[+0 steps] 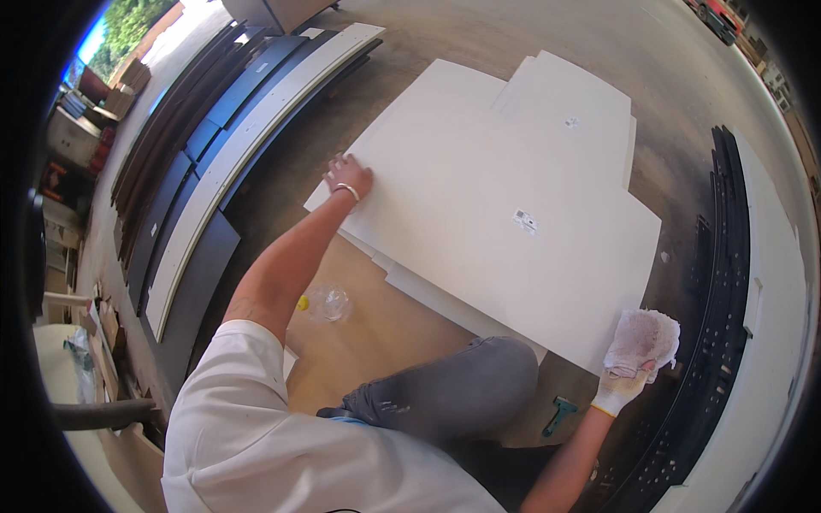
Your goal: The person kneels on the floor and wipes the surface of white panels with a cloth, occasionally using a squeegee to smooth the surface. They handle multiple panels one at a time, flipping and repositioning them as needed.
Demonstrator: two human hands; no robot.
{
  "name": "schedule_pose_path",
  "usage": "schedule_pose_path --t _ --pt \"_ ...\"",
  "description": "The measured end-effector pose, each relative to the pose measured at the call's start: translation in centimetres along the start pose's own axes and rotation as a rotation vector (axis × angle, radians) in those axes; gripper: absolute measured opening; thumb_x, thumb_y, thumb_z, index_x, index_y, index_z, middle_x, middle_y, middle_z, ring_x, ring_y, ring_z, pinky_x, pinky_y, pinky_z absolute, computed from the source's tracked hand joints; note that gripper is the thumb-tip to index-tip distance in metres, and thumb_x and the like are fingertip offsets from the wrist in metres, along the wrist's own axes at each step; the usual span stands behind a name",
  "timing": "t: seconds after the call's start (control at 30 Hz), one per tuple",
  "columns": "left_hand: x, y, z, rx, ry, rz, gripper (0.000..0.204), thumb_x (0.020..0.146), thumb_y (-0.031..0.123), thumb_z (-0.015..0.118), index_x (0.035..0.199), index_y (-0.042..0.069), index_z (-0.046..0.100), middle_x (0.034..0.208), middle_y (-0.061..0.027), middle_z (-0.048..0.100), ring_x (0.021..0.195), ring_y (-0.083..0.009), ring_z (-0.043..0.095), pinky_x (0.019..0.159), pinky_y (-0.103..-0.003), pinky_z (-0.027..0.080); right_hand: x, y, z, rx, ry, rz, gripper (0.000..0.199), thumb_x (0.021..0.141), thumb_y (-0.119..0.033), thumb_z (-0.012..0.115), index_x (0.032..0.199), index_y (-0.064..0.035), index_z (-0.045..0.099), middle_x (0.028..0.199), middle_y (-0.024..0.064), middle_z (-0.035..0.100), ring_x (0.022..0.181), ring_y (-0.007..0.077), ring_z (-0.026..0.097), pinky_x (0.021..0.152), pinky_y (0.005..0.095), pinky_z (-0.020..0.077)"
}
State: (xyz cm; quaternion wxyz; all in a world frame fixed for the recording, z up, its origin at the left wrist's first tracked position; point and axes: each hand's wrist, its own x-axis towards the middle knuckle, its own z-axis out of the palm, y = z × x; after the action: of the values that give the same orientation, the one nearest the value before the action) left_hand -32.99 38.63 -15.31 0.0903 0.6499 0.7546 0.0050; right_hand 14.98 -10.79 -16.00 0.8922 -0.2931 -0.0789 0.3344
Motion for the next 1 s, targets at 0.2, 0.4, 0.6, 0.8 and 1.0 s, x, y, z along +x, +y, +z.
schedule_pose_path --t 0.2,0.4,0.6,0.8,1.0 --pt "1.7 -5.9 2.6 -0.172 -0.128 -0.061 0.08 0.1 0.067 0.049 0.136 -0.003 0.061 0.137 -0.0287 0.065 0.128 -0.0437 0.063 0.108 -0.05 0.049 -7.6 5.0 -0.3 -0.008 0.248 0.092 0.059 0.108 -0.043 0.049 0.158 -0.0114 0.043 0.16 0.0128 0.049 0.144 0.0374 0.049 0.119 0.0588 0.042" --pt "1.2 -7.0 3.2 -0.289 -0.212 -0.005 0.082 0.101 0.064 0.052 0.129 -0.011 0.064 0.131 -0.0337 0.066 0.127 -0.0463 0.063 0.107 -0.047 0.049 -6.5 8.2 -3.3 -0.01 0.359 0.114 0.058 0.105 -0.045 0.049 0.157 -0.019 0.044 0.159 0.0098 0.046 0.142 0.0364 0.049 0.117 0.0644 0.0401" --pt "-6.4 -5.2 3.2 -0.433 -0.491 -0.054 0.082 0.101 0.062 0.054 0.121 -0.017 0.066 0.124 -0.0335 0.069 0.129 -0.0436 0.062 0.105 -0.046 0.047 4.0 3.0 -1.4 -0.11 0.469 0.113 0.057 0.109 -0.048 0.033 0.156 -0.0189 0.045 0.159 0.0098 0.049 0.145 0.0344 0.048 0.118 0.0596 0.0407" --pt "-18.2 -1.8 2.4 -0.387 -0.664 0.042 0.072 0.105 0.055 0.054 0.087 -0.013 0.068 0.065 -0.021 0.07 0.048 -0.0305 0.07 0.042 -0.038 0.055 10.6 -1.5 -1.0 -0.192 0.301 -0.035 0.046 0.11 -0.029 0.051 0.151 -0.0096 0.05 0.151 0.0141 0.057 0.139 0.0345 0.055 0.118 0.0525 0.0432" --pt "-26.4 1.7 4.1 -0.592 -0.792 0.017 0.07 0.106 0.052 0.055 0.08 -0.012 0.068 0.061 -0.0196 0.068 0.047 -0.0261 0.068 0.04 -0.037 0.054 7.2 1.2 -0.5 -1.241 -0.165 -0.109 0.051 0.106 -0.009 0.058 0.154 0.0008 0.046 0.151 0.0098 0.057 0.136 0.0178 0.057 0.109 0.0296 0.0456"
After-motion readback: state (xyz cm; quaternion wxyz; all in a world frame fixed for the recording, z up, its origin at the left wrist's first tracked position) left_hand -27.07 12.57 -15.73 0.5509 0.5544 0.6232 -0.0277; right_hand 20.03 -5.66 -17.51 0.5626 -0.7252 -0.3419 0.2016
